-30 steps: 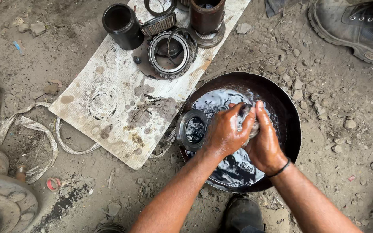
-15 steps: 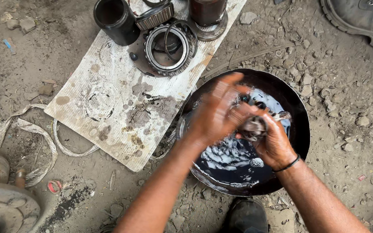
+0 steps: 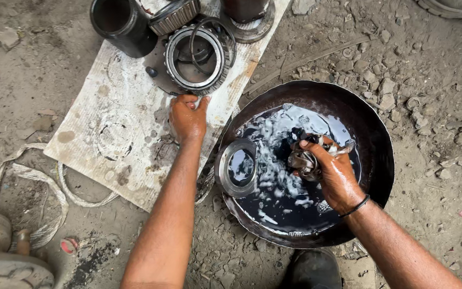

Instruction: The person scrubs several metal rings and cylindrical parts in a basin of soapy water, then places them on a nearby board. The person repeats this process for multiple parts, handling them one at a time.

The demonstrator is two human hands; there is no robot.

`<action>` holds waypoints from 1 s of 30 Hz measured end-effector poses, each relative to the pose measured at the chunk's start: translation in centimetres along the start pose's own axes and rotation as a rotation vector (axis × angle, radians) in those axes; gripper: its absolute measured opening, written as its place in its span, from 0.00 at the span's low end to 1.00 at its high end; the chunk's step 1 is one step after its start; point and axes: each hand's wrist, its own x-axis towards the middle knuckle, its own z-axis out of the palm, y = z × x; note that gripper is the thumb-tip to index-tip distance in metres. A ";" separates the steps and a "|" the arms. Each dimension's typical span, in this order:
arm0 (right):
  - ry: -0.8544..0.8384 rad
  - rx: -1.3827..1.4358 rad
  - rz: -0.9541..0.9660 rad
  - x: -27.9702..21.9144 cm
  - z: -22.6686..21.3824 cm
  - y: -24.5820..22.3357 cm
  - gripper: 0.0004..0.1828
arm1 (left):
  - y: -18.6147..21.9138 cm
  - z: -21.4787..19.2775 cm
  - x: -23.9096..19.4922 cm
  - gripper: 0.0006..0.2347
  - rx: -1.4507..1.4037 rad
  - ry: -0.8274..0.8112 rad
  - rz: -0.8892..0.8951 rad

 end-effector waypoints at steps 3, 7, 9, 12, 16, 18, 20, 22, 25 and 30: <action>0.000 0.006 0.004 -0.2 0.1 -0.1 0.14 | 0.8 0.9 -0.1 0.09 0.025 -0.025 -0.119; -0.005 0.014 -0.016 -0.1 0.3 -0.4 0.14 | 0.7 0.4 0.1 0.05 -0.313 -0.148 -0.266; 0.012 0.040 0.012 -0.2 0.1 -0.4 0.13 | 0.1 -1.0 -0.4 0.04 -0.562 -0.184 -0.248; 0.009 0.056 -0.018 0.1 0.2 -0.5 0.13 | -0.5 -4.4 -1.8 0.05 -0.706 -0.273 -0.178; -0.030 0.079 -0.065 0.3 0.6 -0.8 0.12 | 0.4 -9.4 -2.8 0.06 -0.298 -0.578 -0.170; -0.028 0.081 -0.060 0.3 0.9 -0.9 0.11 | 1.1 -11.8 -3.3 0.07 -0.034 -0.741 -0.126; -0.037 0.054 -0.059 0.2 1.1 -1.0 0.10 | 1.7 -13.8 -4.1 0.08 0.225 -0.907 -0.145; -0.055 -0.004 -0.064 0.1 1.2 -1.1 0.10 | 2.1 -15.2 -5.4 0.09 0.479 -1.073 -0.228; -0.080 0.008 -0.087 0.1 1.2 -0.8 0.10 | 2.6 -16.0 -8.3 0.07 0.519 -1.160 -0.327; -0.045 -0.007 -0.162 0.6 1.2 -0.3 0.11 | 3.3 -17.2 -11.2 0.09 0.652 -1.167 -0.220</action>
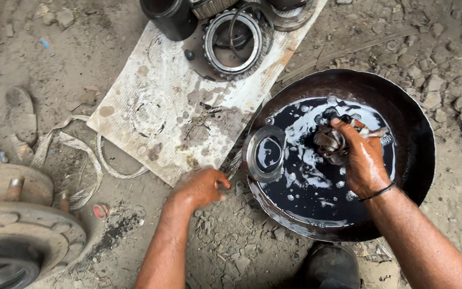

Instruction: The person scrubs several metal rings and cylindrical parts in a basin of soapy water, then places them on a nearby board. The person repeats this process for multiple parts, handling them one at a time.

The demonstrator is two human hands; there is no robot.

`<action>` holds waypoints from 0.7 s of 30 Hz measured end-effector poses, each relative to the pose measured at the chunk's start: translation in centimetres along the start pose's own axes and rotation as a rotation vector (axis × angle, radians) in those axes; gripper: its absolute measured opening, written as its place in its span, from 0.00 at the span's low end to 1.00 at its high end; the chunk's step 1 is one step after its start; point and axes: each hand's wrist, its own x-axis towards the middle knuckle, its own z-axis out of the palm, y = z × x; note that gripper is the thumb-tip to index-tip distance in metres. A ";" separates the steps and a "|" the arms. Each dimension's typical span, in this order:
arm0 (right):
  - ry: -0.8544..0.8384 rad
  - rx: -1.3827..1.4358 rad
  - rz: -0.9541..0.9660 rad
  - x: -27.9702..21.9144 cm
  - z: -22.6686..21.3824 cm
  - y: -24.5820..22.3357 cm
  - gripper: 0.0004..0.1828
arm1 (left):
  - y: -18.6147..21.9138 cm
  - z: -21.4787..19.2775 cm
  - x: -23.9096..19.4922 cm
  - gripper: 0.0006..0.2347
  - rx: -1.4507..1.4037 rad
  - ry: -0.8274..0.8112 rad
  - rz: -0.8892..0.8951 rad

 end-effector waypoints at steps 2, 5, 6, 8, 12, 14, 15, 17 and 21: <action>0.044 0.001 -0.036 0.2 0.4 -0.2 0.11 | -0.1 -0.1 -0.7 0.10 0.052 0.008 -0.004; 0.084 0.034 -0.104 -0.2 1.5 -0.5 0.11 | -0.3 -0.6 -1.8 0.10 0.000 0.169 0.137; 0.085 0.025 -0.137 -0.6 1.7 -0.7 0.11 | -0.1 -0.6 -2.2 0.11 -0.047 0.289 0.240; 0.044 0.026 -0.187 -1.4 2.4 -1.3 0.13 | 0.7 -1.0 -2.9 0.13 -0.129 0.494 0.404; -0.157 -0.008 -0.168 -3.2 4.3 -2.6 0.23 | 5.0 -0.7 -3.6 0.26 -0.324 0.807 0.726; -0.295 -0.023 -0.133 -4.3 5.4 -3.2 0.31 | 6.9 -0.3 -3.6 0.31 -0.430 0.921 0.913; -0.375 -0.012 -0.117 -4.9 6.0 -3.3 0.35 | 7.6 -0.1 -3.4 0.32 -0.468 0.974 1.000; -0.541 -0.046 -0.074 -5.8 7.2 -3.3 0.41 | 8.1 0.3 -2.5 0.26 -0.576 1.007 1.028; -0.703 -0.228 -0.113 -6.0 7.6 -3.5 0.44 | 5.9 -0.3 1.3 0.12 -1.300 0.747 0.808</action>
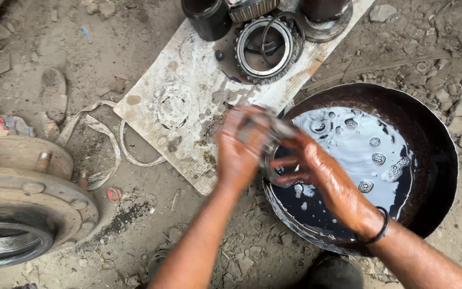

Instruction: The person scrubs several metal rings and cylindrical parts in a basin of soapy water, then places them on a nearby board. The person repeats this process for multiple parts, handling them one at a time.

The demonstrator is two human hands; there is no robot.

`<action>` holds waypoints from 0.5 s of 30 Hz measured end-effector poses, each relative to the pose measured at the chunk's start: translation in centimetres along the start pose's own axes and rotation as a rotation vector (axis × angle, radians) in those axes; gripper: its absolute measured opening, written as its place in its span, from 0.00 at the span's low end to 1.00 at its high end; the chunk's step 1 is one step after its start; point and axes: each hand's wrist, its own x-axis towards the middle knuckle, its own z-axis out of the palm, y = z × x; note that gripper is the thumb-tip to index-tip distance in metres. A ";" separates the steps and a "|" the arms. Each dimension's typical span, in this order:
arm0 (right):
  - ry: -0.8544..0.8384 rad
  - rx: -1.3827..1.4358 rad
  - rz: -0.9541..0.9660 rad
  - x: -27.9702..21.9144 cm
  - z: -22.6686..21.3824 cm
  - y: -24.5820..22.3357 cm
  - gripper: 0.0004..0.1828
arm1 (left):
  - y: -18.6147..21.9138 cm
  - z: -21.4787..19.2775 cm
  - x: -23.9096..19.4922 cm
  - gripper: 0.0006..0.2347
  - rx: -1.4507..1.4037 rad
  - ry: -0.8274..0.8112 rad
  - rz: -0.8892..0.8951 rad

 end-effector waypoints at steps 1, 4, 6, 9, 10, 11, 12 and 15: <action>0.005 -0.060 -0.024 0.1 -0.5 0.0 0.44 | -0.8 -1.7 1.6 0.13 -0.094 0.096 0.000; 0.251 -0.309 0.051 0.8 -3.1 0.0 0.38 | -2.9 -6.8 5.6 0.13 -0.117 0.364 0.124; 0.414 -0.508 0.118 1.1 -4.7 0.6 0.33 | -4.7 -8.8 6.1 0.13 0.077 0.349 0.009; 0.525 -0.968 0.069 0.9 -6.9 2.0 0.27 | -8.7 -7.6 4.1 0.16 0.758 0.211 0.222; 0.536 -1.148 0.022 0.9 -7.4 2.5 0.25 | -10.1 -6.4 3.1 0.18 1.044 0.133 0.363; 0.538 -1.207 -0.039 0.9 -7.8 3.2 0.24 | -11.2 -6.0 2.6 0.21 1.328 0.047 0.503; 0.540 -1.265 -0.100 0.8 -8.0 3.9 0.24 | -12.1 -6.3 2.7 0.19 1.305 -0.049 0.458; 0.542 -1.391 -0.096 1.0 -8.1 6.1 0.26 | -13.7 -7.9 4.0 0.21 1.322 -0.205 0.430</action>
